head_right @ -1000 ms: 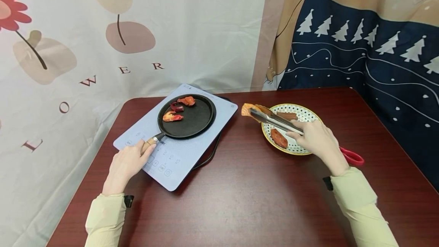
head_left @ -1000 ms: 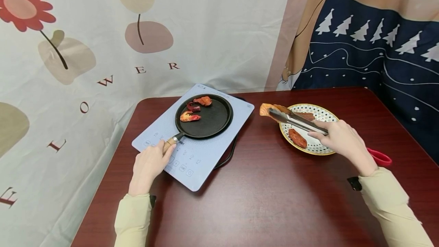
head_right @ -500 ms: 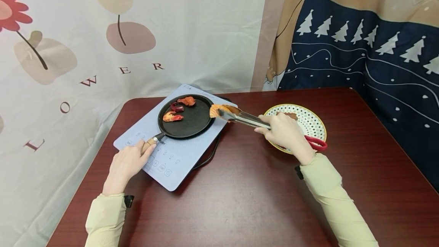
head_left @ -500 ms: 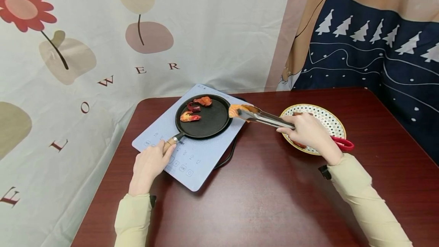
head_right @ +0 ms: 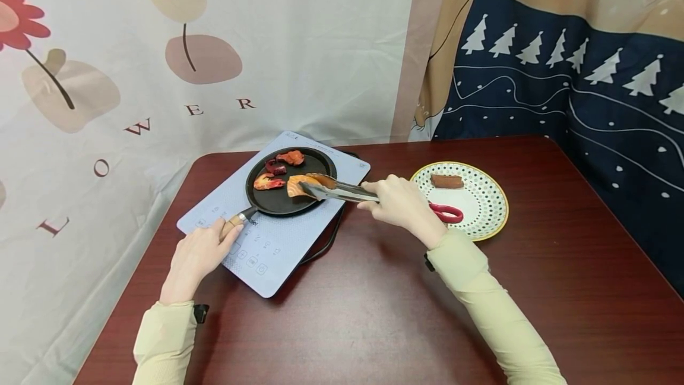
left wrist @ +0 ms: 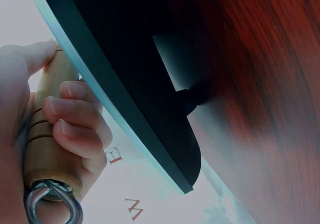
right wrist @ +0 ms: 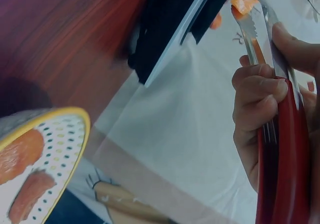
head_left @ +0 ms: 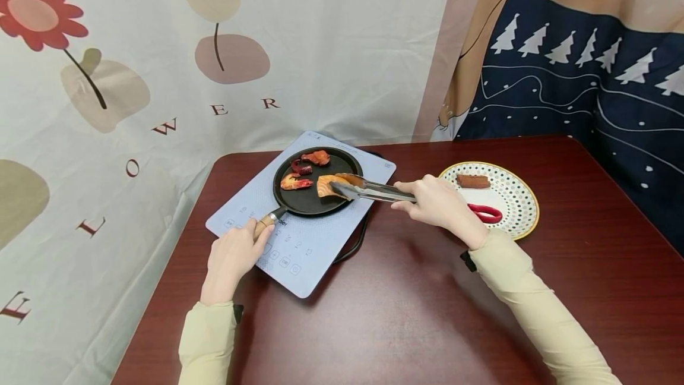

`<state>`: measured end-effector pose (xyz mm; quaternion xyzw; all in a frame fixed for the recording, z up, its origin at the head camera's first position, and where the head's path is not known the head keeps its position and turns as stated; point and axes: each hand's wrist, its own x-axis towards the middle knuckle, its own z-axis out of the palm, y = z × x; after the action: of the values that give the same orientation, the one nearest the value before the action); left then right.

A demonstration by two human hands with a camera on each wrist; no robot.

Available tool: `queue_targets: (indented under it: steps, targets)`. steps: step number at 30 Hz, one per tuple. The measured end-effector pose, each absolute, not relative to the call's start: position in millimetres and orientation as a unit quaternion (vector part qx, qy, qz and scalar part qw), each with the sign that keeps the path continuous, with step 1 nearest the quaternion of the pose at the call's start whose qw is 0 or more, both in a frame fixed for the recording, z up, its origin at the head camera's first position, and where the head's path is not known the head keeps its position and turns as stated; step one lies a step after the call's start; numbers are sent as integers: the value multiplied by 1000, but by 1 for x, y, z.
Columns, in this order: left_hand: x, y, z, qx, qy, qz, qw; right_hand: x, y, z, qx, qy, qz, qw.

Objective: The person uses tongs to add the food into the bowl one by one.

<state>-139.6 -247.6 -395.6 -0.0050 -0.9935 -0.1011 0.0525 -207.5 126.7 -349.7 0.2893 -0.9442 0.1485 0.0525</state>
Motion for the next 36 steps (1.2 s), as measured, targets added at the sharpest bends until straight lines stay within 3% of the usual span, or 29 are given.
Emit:
queue_targets:
  steps: [8, 36]
  targets:
    - [-140, -248, -396, -2, -994, -100, 48, -219, 106, -345, 308, -941, 142, 23]
    - [-140, -247, -395, -3, -994, -98, 53, -219, 75, -355, 308, -945, 100, 46]
